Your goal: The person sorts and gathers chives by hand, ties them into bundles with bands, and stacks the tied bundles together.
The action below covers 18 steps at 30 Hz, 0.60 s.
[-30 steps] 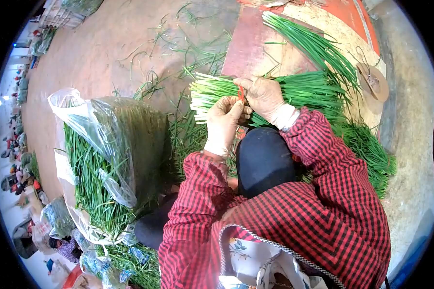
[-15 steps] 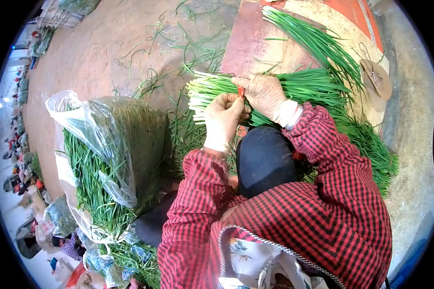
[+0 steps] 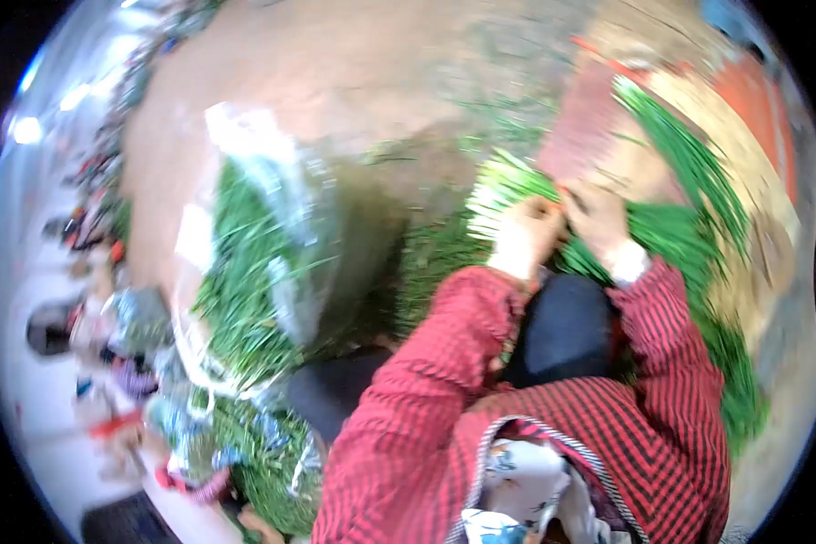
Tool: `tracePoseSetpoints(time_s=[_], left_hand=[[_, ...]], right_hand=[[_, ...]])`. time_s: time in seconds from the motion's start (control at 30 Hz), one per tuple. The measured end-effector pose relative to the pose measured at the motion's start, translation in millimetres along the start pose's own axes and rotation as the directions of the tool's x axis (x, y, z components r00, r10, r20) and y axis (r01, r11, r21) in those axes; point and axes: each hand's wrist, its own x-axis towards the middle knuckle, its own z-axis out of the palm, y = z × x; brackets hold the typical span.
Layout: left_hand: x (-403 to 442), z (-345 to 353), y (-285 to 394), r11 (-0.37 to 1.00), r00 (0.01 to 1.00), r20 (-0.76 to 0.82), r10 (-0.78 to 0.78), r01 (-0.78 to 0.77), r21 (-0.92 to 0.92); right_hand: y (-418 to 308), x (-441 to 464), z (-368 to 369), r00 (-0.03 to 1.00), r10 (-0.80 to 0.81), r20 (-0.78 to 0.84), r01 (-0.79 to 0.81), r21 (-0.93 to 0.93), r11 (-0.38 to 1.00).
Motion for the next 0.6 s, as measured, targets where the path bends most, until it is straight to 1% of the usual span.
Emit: tracePoseSetpoints(time_s=[0.03,0.07,0.1,0.13,0.17,0.2,0.23,0.27,0.33,0.37,0.4,0.47,0.5,0.53,0.6], left_hand=[[3.7,-2.1,-7.7,0.999,0.999,0.023,0.046,-0.047,0.027],[-6.4,-6.1,7.9,0.991,0.998,0.047,0.035,-0.041,0.124],[-5.5,-9.2,0.9,0.912,0.977,0.029,0.209,-0.206,0.356],[-11.4,-7.2,-0.6,0.725,0.859,-0.035,0.510,-0.408,0.555],[-16.4,-7.7,4.3,0.691,0.773,-0.069,0.630,-0.518,0.505],[-21.8,-14.6,20.1,0.602,0.699,0.020,0.714,-0.628,0.493],[-24.6,-22.5,35.7,0.497,0.619,0.045,0.784,-0.670,0.551],[-25.2,-29.6,49.8,0.388,0.534,0.078,0.842,-0.700,0.600],[-4.4,-33.2,48.6,0.133,0.447,0.187,0.875,-0.593,0.794],[0.4,-35.9,49.0,0.141,0.620,0.277,0.734,-0.538,0.831],[-4.7,-35.4,57.9,0.139,0.617,0.276,0.737,-0.538,0.832],[-15.5,-32.3,81.8,0.208,0.555,0.161,0.816,-0.543,0.814],[-23.5,-33.6,89.6,0.214,0.510,0.140,0.848,-0.572,0.792],[-22.9,-31.2,86.6,0.216,0.513,0.142,0.846,-0.575,0.789],[-22.8,-26.3,77.4,0.243,0.416,0.034,0.909,-0.593,0.768]], right_hand=[[-1.3,-0.8,-1.5,0.999,0.039,0.014,-0.039,0.002,0.999],[-6.9,-2.0,-5.1,0.996,0.091,0.009,-0.092,0.113,0.989],[-8.7,-4.3,-8.5,0.999,0.045,-0.017,-0.042,0.147,0.988],[-11.2,-6.2,-11.3,0.999,0.009,-0.047,-0.001,0.169,0.986],[-15.6,-8.3,-12.1,0.994,-0.071,-0.080,0.079,0.104,0.991],[-19.7,-10.9,-14.3,0.984,-0.140,-0.112,0.144,0.029,0.989],[-27.4,-9.9,-16.1,0.957,-0.246,-0.156,0.252,0.025,0.967],[-37.3,-8.4,-21.7,0.952,-0.260,-0.161,0.267,0.023,0.963],[-65.4,-3.0,-44.0,0.990,-0.069,-0.121,0.102,0.284,0.953],[-72.0,4.0,-53.6,0.982,-0.085,-0.169,0.132,0.289,0.948],[-80.6,9.6,-64.8,0.981,-0.089,-0.171,0.136,0.288,0.948],[-96.3,22.9,-80.3,0.955,-0.135,-0.265,0.218,0.316,0.923],[-99.6,22.6,-80.3,0.952,-0.067,-0.298,0.204,0.459,0.865],[-97.8,20.5,-79.6,0.953,-0.062,-0.297,0.199,0.457,0.867],[-93.1,12.4,-75.7,0.949,-0.068,-0.307,0.199,0.417,0.887]])
